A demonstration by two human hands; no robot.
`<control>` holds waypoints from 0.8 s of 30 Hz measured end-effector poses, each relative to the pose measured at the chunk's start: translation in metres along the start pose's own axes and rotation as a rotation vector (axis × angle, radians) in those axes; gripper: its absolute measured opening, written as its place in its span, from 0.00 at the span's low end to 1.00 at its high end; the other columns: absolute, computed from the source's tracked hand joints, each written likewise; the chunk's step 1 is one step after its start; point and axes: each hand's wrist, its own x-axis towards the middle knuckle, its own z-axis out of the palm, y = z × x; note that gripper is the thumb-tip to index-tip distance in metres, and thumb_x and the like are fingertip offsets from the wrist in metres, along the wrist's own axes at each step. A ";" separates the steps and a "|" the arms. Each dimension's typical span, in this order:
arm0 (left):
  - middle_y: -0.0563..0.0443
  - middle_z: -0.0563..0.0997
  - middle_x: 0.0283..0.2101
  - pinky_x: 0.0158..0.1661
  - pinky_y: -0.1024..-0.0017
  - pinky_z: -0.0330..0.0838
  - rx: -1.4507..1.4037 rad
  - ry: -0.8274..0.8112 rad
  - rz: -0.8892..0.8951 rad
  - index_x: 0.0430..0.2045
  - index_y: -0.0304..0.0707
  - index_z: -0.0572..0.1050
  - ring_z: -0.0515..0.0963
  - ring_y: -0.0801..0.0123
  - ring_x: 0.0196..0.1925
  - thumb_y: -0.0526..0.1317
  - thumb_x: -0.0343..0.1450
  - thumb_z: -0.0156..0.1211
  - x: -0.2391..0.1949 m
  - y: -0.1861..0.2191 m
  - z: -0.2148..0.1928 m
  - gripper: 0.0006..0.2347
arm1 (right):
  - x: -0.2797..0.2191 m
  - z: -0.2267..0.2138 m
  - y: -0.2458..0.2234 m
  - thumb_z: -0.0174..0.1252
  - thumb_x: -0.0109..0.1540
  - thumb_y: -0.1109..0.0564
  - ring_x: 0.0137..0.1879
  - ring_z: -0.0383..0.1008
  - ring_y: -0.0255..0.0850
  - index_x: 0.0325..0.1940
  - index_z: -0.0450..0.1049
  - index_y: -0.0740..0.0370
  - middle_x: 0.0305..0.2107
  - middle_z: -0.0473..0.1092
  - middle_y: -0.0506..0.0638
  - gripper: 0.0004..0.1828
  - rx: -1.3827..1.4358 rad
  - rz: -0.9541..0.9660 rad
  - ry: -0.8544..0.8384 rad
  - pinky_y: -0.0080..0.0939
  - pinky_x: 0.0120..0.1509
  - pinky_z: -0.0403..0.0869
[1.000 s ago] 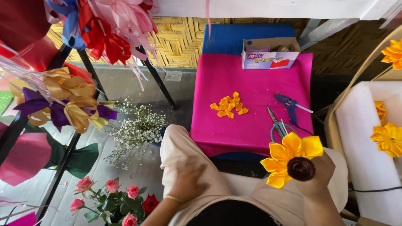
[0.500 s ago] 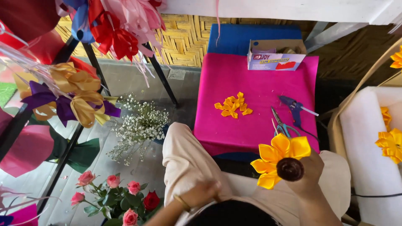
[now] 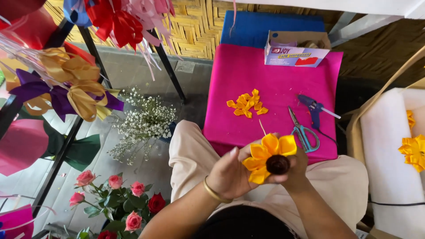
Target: Assembling a decorative sunflower by gluing yellow fabric petals onto a brown center using a hot glue gun.
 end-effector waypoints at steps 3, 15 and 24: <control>0.26 0.61 0.73 0.73 0.40 0.58 -0.235 -0.039 -0.017 0.70 0.28 0.61 0.59 0.33 0.77 0.58 0.74 0.51 0.002 0.000 -0.011 0.35 | 0.005 0.064 -0.033 0.46 0.66 0.29 0.40 0.79 0.41 0.35 0.76 0.58 0.30 0.77 0.47 0.31 -1.004 -0.125 0.166 0.42 0.43 0.78; 0.24 0.76 0.56 0.57 0.42 0.73 -0.181 0.261 0.112 0.62 0.25 0.66 0.79 0.37 0.57 0.32 0.74 0.54 -0.006 0.006 -0.036 0.20 | 0.010 0.067 -0.005 0.60 0.60 0.39 0.50 0.79 0.46 0.39 0.80 0.45 0.39 0.79 0.43 0.13 -1.633 0.350 -0.331 0.49 0.54 0.77; 0.24 0.68 0.66 0.64 0.36 0.62 0.250 0.288 0.467 0.68 0.33 0.60 0.70 0.35 0.66 0.38 0.73 0.54 0.005 0.076 -0.118 0.25 | 0.046 0.032 0.005 0.60 0.60 0.40 0.51 0.80 0.50 0.38 0.81 0.45 0.37 0.80 0.44 0.12 -1.826 0.629 -0.415 0.53 0.55 0.77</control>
